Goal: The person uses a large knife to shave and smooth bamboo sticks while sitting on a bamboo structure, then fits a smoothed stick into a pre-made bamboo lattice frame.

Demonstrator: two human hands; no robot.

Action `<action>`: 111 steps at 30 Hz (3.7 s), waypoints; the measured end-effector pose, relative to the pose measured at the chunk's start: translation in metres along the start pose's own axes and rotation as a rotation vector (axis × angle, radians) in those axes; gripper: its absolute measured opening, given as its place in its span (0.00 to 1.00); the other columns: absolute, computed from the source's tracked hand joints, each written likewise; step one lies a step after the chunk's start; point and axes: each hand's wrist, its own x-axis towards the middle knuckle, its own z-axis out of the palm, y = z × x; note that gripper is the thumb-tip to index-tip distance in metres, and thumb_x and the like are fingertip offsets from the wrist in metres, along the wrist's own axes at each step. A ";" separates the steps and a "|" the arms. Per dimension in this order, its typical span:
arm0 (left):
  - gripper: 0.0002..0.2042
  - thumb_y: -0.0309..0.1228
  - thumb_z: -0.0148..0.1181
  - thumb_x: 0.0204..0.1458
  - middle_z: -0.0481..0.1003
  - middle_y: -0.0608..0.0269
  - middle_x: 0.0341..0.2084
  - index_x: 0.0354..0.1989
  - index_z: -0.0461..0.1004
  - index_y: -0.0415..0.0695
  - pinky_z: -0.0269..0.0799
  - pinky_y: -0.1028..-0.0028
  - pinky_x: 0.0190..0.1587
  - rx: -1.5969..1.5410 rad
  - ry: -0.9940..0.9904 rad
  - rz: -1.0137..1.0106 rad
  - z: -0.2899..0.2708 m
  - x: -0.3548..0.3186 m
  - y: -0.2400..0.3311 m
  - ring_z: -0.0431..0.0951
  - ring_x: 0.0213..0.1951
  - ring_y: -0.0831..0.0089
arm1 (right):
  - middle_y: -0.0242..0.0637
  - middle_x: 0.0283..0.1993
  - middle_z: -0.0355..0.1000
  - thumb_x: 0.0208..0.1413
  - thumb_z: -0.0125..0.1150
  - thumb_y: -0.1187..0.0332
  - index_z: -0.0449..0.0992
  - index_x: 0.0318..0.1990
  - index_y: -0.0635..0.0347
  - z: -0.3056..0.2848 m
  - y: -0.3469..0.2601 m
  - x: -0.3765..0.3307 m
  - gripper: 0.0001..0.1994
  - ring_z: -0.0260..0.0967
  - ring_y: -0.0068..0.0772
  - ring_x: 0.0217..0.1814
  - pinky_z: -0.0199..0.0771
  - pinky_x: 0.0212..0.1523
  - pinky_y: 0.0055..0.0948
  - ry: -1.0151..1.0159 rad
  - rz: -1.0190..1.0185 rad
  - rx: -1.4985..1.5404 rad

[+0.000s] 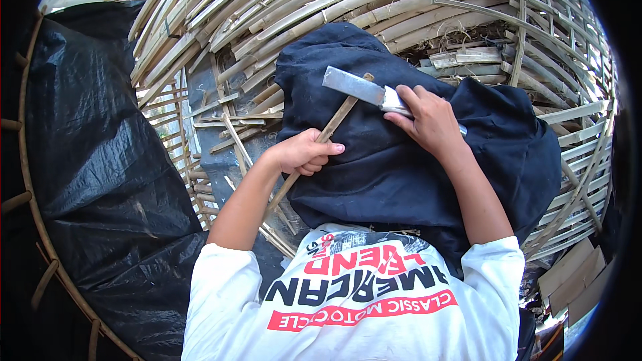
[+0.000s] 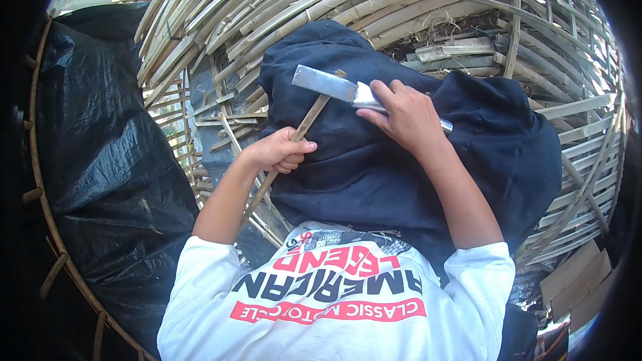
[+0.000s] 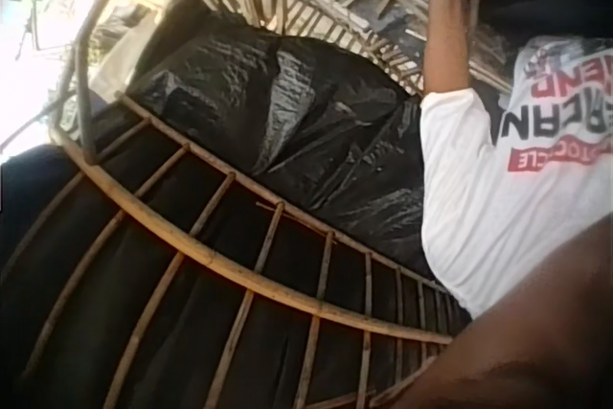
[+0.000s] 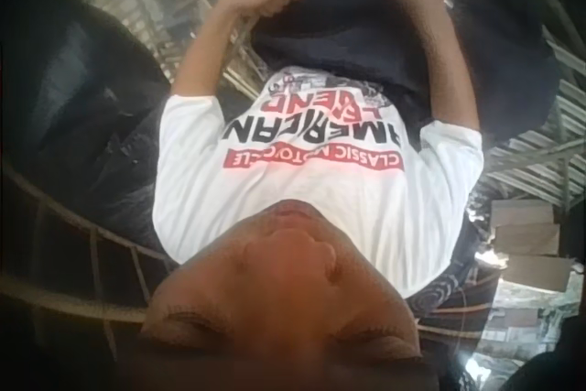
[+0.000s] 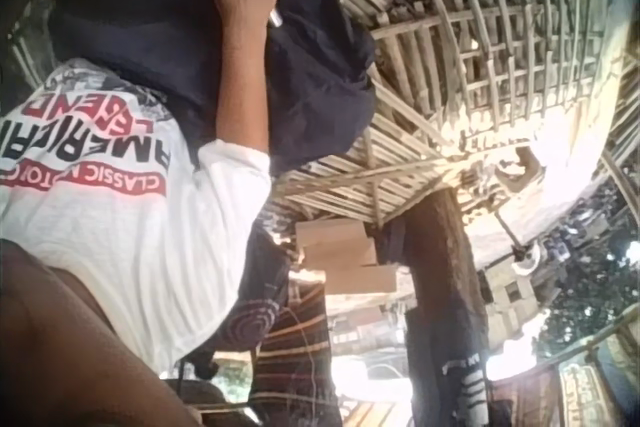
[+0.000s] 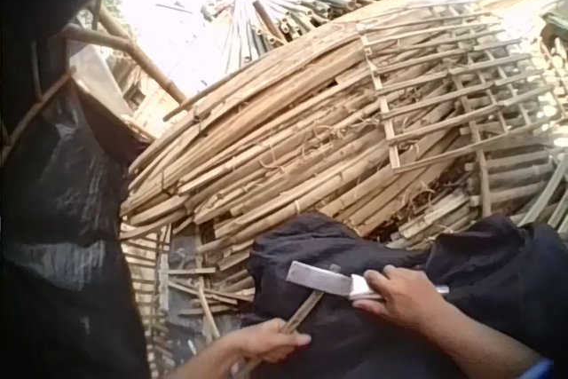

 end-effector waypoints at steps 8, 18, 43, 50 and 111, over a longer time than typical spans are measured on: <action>0.22 0.35 0.58 0.59 0.49 0.82 0.09 0.16 0.52 0.56 0.36 0.82 0.12 -0.026 -0.109 -0.071 -0.009 -0.001 0.008 0.45 0.10 0.90 | 0.40 0.28 0.73 0.51 0.61 0.46 0.70 0.44 0.51 0.018 0.014 0.006 0.22 0.74 0.46 0.31 0.72 0.31 0.42 -0.143 -0.038 -0.027; 0.24 0.34 0.59 0.58 0.48 0.83 0.09 0.16 0.49 0.57 0.36 0.82 0.12 -0.047 -0.183 -0.017 -0.013 0.001 0.001 0.45 0.10 0.90 | 0.40 0.27 0.74 0.50 0.62 0.45 0.70 0.40 0.50 0.021 0.012 0.007 0.21 0.74 0.47 0.30 0.73 0.28 0.42 -0.043 -0.041 0.004; 0.23 0.36 0.61 0.57 0.50 0.81 0.09 0.16 0.52 0.55 0.37 0.81 0.12 -0.032 -0.002 0.048 0.007 0.001 0.008 0.47 0.10 0.89 | 0.41 0.26 0.75 0.50 0.62 0.46 0.68 0.36 0.53 0.018 0.022 0.020 0.20 0.75 0.48 0.28 0.72 0.26 0.43 -0.008 0.013 0.006; 0.24 0.42 0.57 0.59 0.49 0.81 0.09 0.16 0.50 0.56 0.37 0.81 0.12 -0.041 0.119 0.053 0.017 0.000 0.008 0.47 0.10 0.89 | 0.41 0.25 0.75 0.50 0.61 0.44 0.69 0.36 0.52 0.013 0.035 0.024 0.21 0.75 0.47 0.28 0.73 0.26 0.42 -0.070 0.020 -0.056; 0.25 0.49 0.45 0.64 0.50 0.79 0.07 0.20 0.67 0.41 0.41 0.79 0.11 0.146 0.341 0.210 0.042 0.011 0.005 0.46 0.08 0.87 | 0.47 0.30 0.77 0.40 0.66 0.55 0.79 0.36 0.57 0.008 0.020 0.021 0.18 0.76 0.50 0.35 0.76 0.38 0.42 -0.089 0.449 -0.042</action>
